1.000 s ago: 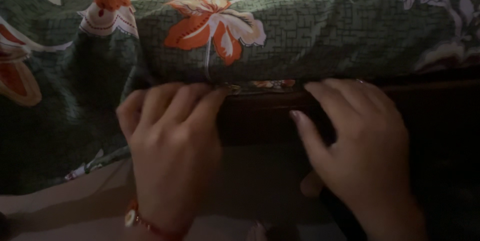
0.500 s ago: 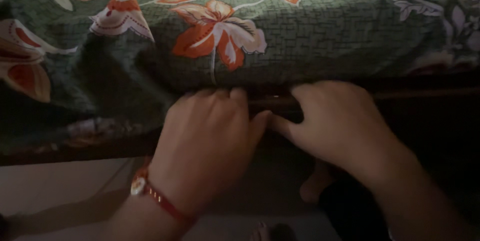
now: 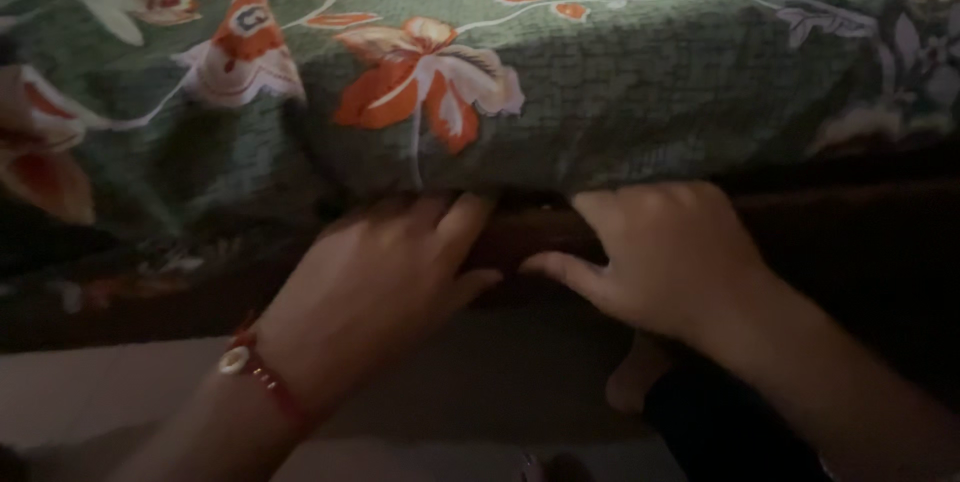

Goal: The person makes a bed by smoothing out a floral patterned bedsheet and tucking its edges into the sides of the bed frame.

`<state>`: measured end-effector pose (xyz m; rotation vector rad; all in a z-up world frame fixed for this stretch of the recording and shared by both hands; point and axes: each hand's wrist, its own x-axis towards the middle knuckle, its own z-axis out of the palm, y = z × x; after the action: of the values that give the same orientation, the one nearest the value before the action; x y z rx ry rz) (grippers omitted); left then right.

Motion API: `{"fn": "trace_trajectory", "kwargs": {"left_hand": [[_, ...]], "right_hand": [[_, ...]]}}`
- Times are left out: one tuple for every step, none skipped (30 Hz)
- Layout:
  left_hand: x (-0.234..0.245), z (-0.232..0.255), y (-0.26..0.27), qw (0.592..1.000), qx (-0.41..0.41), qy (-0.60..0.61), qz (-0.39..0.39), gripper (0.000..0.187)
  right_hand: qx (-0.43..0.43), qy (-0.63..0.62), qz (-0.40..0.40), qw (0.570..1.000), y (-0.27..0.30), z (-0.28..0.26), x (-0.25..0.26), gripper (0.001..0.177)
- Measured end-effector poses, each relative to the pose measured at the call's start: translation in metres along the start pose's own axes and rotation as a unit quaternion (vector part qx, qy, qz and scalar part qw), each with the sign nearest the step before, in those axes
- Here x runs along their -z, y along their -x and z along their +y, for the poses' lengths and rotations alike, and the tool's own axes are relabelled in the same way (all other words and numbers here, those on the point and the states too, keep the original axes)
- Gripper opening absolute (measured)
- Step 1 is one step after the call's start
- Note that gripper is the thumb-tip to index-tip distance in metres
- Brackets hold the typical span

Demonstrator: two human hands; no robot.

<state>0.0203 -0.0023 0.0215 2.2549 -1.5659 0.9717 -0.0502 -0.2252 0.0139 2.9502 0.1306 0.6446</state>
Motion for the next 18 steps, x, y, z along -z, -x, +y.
{"fn": "trace_trajectory", "kwargs": {"left_hand": [[0.001, -0.001, 0.000, 0.999, 0.025, 0.008, -0.042, 0.051], [0.003, -0.002, 0.000, 0.995, 0.049, 0.015, -0.083, 0.050], [0.003, -0.003, -0.001, 0.995, 0.053, 0.013, -0.089, 0.048], [0.003, -0.004, 0.000, 0.994, 0.057, 0.011, -0.094, 0.047], [0.004, -0.005, 0.001, 0.993, 0.062, 0.008, -0.102, 0.046], [0.005, -0.007, 0.003, 0.992, 0.073, 0.015, -0.100, 0.043], [0.007, -0.008, 0.005, 0.991, 0.084, 0.022, -0.100, 0.041], [0.009, -0.009, 0.007, 0.990, 0.095, 0.030, -0.100, 0.039], [0.009, -0.009, 0.009, 0.992, 0.092, 0.021, -0.088, 0.034], [0.011, -0.008, 0.011, 0.993, 0.090, 0.013, -0.075, 0.029], [0.012, -0.008, 0.012, 0.994, 0.088, 0.004, -0.061, 0.026], [0.015, -0.007, 0.014, 0.992, 0.113, -0.021, -0.050, 0.025], [0.018, -0.008, 0.015, 0.989, 0.137, -0.045, -0.038, 0.025], [0.022, -0.008, 0.017, 0.984, 0.161, -0.070, -0.025, 0.026], [0.026, -0.011, 0.018, 0.964, 0.229, -0.123, -0.065, 0.026], [0.032, -0.016, 0.020, 0.934, 0.295, -0.175, -0.102, 0.026], [0.033, -0.020, 0.022, 0.929, 0.311, -0.182, -0.085, 0.025], [0.035, -0.024, 0.025, 0.924, 0.327, -0.189, -0.068, 0.023]], "right_hand": [[0.048, 0.015, 0.081, 0.995, 0.008, -0.001, -0.002, 0.051], [0.095, 0.031, 0.162, 0.982, 0.011, -0.002, -0.002, 0.048], [0.137, 0.017, 0.215, 0.967, 0.015, -0.002, -0.002, 0.039], [0.178, 0.004, 0.267, 0.947, 0.025, -0.002, 0.002, 0.030], [0.218, -0.011, 0.318, 0.923, 0.031, -0.001, 0.004, 0.021], [0.227, -0.005, 0.320, 0.920, 0.033, 0.002, 0.007, 0.020], [0.235, 0.001, 0.321, 0.917, 0.036, 0.007, 0.010, 0.019], [0.244, 0.008, 0.322, 0.915, 0.037, 0.012, 0.011, 0.018], [0.243, 0.026, 0.328, 0.912, 0.037, 0.018, 0.012, 0.019], [0.243, 0.044, 0.334, 0.910, 0.034, 0.026, 0.012, 0.019], [0.244, 0.063, 0.341, 0.906, 0.031, 0.032, 0.012, 0.021], [0.229, 0.070, 0.343, 0.908, 0.029, 0.037, 0.012, 0.020], [0.214, 0.079, 0.345, 0.910, 0.027, 0.041, 0.014, 0.020], [0.199, 0.087, 0.348, 0.912, 0.025, 0.045, 0.017, 0.021], [0.184, 0.095, 0.352, 0.913, 0.023, 0.048, 0.019, 0.022], [0.168, 0.104, 0.356, 0.913, 0.022, 0.050, 0.020, 0.024], [0.158, 0.117, 0.352, 0.915, 0.021, 0.051, 0.020, 0.027], [0.148, 0.130, 0.348, 0.917, 0.021, 0.052, 0.020, 0.029]]}}
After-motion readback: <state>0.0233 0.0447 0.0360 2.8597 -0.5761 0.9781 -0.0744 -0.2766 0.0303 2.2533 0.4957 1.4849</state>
